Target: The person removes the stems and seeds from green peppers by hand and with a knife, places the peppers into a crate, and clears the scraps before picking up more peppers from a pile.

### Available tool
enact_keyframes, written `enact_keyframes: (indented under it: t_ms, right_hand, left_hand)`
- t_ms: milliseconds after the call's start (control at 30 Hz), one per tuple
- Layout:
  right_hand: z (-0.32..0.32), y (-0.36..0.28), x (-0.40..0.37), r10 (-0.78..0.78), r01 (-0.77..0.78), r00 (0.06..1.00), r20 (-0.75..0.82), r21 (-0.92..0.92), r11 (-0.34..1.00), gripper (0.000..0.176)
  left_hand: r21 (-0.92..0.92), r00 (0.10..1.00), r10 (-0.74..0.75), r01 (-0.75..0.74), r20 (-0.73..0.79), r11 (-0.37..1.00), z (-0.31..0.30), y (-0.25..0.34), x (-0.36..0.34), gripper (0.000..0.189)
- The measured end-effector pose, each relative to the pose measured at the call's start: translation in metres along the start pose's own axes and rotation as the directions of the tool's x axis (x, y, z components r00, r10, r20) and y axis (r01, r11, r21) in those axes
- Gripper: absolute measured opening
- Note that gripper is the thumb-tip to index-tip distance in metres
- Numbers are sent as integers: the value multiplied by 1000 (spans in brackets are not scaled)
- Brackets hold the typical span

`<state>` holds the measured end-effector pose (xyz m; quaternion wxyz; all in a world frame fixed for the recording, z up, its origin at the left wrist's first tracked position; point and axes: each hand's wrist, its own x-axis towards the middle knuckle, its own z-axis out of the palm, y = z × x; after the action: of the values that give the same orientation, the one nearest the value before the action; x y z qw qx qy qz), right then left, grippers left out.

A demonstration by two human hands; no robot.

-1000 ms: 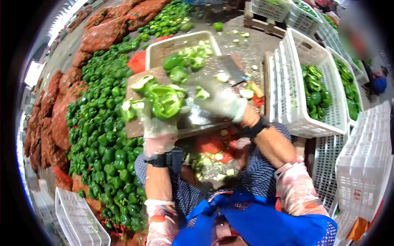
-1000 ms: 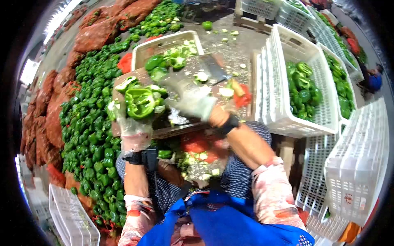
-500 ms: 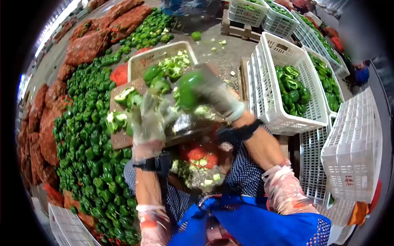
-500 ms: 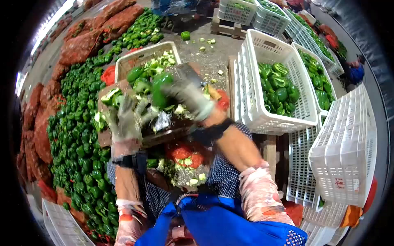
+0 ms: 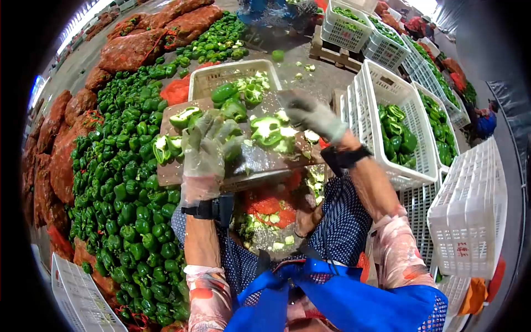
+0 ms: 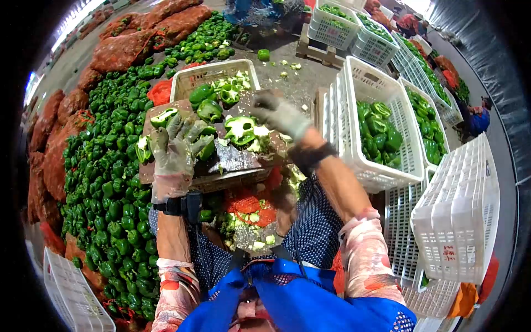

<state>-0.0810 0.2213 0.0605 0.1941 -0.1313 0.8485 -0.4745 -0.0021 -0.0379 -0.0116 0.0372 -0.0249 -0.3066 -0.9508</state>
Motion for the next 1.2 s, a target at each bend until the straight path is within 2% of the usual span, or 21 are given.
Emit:
enact_keyframes:
  t_ms: [33, 67, 133, 267, 333, 400, 467, 533, 600, 633, 667, 700, 767, 833, 867, 900, 1000, 1033, 1100, 1167, 1200]
  right_hand:
    - [15, 36, 36, -174, 154, 985, -13, -410, 899, 49]
    - [34, 34, 46, -48, 64, 998, 44, -481, 874, 55]
    - [62, 33, 56, -33, 113, 991, 130, -679, 725, 61]
    - [94, 55, 83, -107, 95, 994, 33, -760, 643, 64]
    - [89, 57, 95, -25, 54, 998, 51, -742, 668, 64]
    - [88, 70, 101, -71, 55, 997, 9, -725, 686, 66]
    - [70, 48, 89, 154, -111, 986, 59, -450, 886, 73]
    - [67, 52, 85, -116, 100, 992, -40, -281, 954, 78]
    - [67, 39, 59, -344, 335, 937, -66, -126, 934, 80]
    - [71, 31, 46, -443, 429, 894, -68, -158, 889, 78]
    - [76, 25, 40, -372, 373, 927, 50, -14, 928, 77]
    - [85, 17, 28, -407, 405, 910, 79, 40, 913, 78]
    - [98, 16, 18, -545, 538, 834, 82, 96, 838, 80]
    - [100, 15, 15, -514, 493, 849, 126, 164, 854, 80]
    - [100, 13, 14, -500, 471, 853, 149, 194, 860, 80]
    - [98, 11, 15, -452, 423, 867, 210, 172, 890, 80]
    - [96, 13, 15, -548, 488, 814, 191, 286, 825, 80]
    - [92, 10, 11, -549, 468, 810, 205, 337, 817, 84]
    - [94, 14, 10, -520, 447, 825, 221, 309, 840, 87]
    - [93, 13, 9, -438, 399, 858, 268, 190, 897, 89]
    - [91, 11, 9, -458, 403, 850, 260, 240, 883, 89]
  left_hand:
    - [15, 1000, 11, -11, 14, 1000, 1, 1, 0, 70]
    - [28, 1000, 16, -15, -13, 999, 0, 2, 1, 68]
    - [48, 999, 29, -29, -17, 998, 2, 2, 0, 68]
    - [137, 995, -13, 26, -96, 990, -3, -3, 3, 66]
    - [255, 996, -27, 48, -85, 966, -6, -4, 9, 75]
    - [222, 991, -39, 66, -125, 973, -3, -8, 12, 67]
    - [195, 988, -49, 77, -147, 978, -1, -13, 14, 62]
    - [208, 983, -66, 102, -173, 973, 1, -15, 19, 52]
    - [208, 985, -46, 80, -164, 975, 14, -21, 18, 48]
    - [90, 985, -105, 117, -135, 989, 29, -18, 15, 42]
    - [238, 998, -44, 53, -44, 970, 29, -20, 14, 43]
    - [299, 994, -1, 34, -111, 954, 9, -35, 7, 45]
    - [504, 995, 29, 22, -94, 864, -6, -38, -2, 52]
    - [701, 995, 60, 10, -76, 713, -19, -37, -3, 56]
    - [460, 989, -48, 110, -143, 881, -21, -40, -8, 61]
    - [175, 966, -156, 194, -207, 965, 5, -34, -12, 65]
    - [148, 964, -225, 246, -145, 958, 14, -29, -20, 68]
    - [228, 977, -155, 186, -149, 956, 1, -34, -16, 76]
    - [355, 976, -205, 217, -71, 909, -17, -31, -10, 80]
    - [365, 974, -211, 226, -82, 903, -23, -33, -11, 82]
    - [370, 973, -214, 231, -87, 900, -24, -34, -12, 82]
